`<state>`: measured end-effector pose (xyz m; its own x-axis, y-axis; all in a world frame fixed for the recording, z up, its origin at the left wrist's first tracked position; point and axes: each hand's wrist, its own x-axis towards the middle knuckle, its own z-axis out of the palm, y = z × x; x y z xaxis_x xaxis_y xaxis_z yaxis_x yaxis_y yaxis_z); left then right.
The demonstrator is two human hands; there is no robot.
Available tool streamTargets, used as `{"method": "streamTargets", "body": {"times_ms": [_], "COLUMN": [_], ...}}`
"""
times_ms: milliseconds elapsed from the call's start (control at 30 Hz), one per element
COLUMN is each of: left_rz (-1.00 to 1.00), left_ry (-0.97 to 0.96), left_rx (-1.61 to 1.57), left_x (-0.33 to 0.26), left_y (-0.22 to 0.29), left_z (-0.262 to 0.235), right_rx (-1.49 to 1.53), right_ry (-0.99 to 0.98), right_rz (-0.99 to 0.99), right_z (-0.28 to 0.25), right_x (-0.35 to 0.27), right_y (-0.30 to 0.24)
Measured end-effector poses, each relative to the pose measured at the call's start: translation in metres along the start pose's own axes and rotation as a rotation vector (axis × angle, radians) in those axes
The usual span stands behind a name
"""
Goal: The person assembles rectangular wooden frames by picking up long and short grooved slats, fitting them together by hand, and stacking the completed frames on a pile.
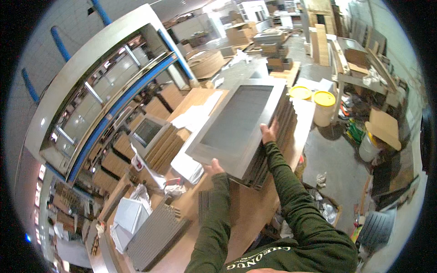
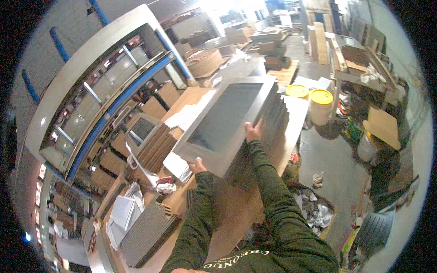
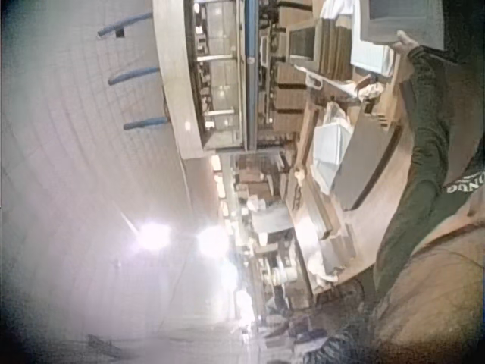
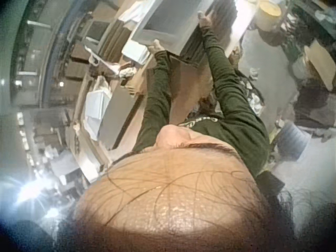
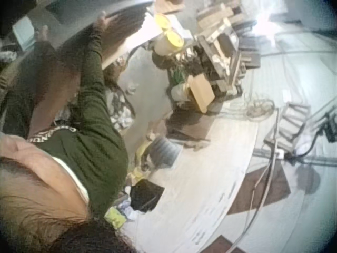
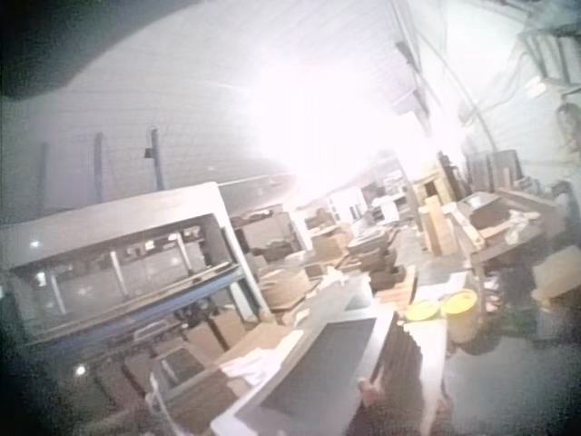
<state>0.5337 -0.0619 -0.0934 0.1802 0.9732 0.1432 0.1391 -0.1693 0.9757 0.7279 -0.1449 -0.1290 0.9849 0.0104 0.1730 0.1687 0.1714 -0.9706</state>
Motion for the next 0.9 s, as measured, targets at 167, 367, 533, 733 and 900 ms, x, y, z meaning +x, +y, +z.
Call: {"method": "streamTargets", "body": {"times_ms": [167, 367, 533, 733, 900], "left_rz": [0.124, 0.359, 0.025, 0.173, -0.404], "left_ry": [0.065, 0.045, -0.299, -0.385, -0.958], "left_rx": [-0.069, -0.223, -0.329, -0.204, -0.486], "left_x": [0.03, 0.055, 0.013, -0.077, -0.189], "left_y": [-0.037, -0.081, -0.042, -0.116, -0.167], "left_z": [0.001, 0.006, 0.006, -0.169, -0.32], "right_rx": [-0.183, -0.156, 0.041, 0.724, 0.566], "right_ry": [0.041, -0.047, -0.014, -0.735, -1.135], "right_rz": [-0.087, -0.286, -0.247, 0.186, 1.133], "right_z": [0.009, 0.007, -0.028, -0.122, -0.206], "right_x": [0.001, 0.023, 0.059, -0.114, -0.292], "right_y": [0.012, 0.045, 0.059, 0.098, 0.064]}}
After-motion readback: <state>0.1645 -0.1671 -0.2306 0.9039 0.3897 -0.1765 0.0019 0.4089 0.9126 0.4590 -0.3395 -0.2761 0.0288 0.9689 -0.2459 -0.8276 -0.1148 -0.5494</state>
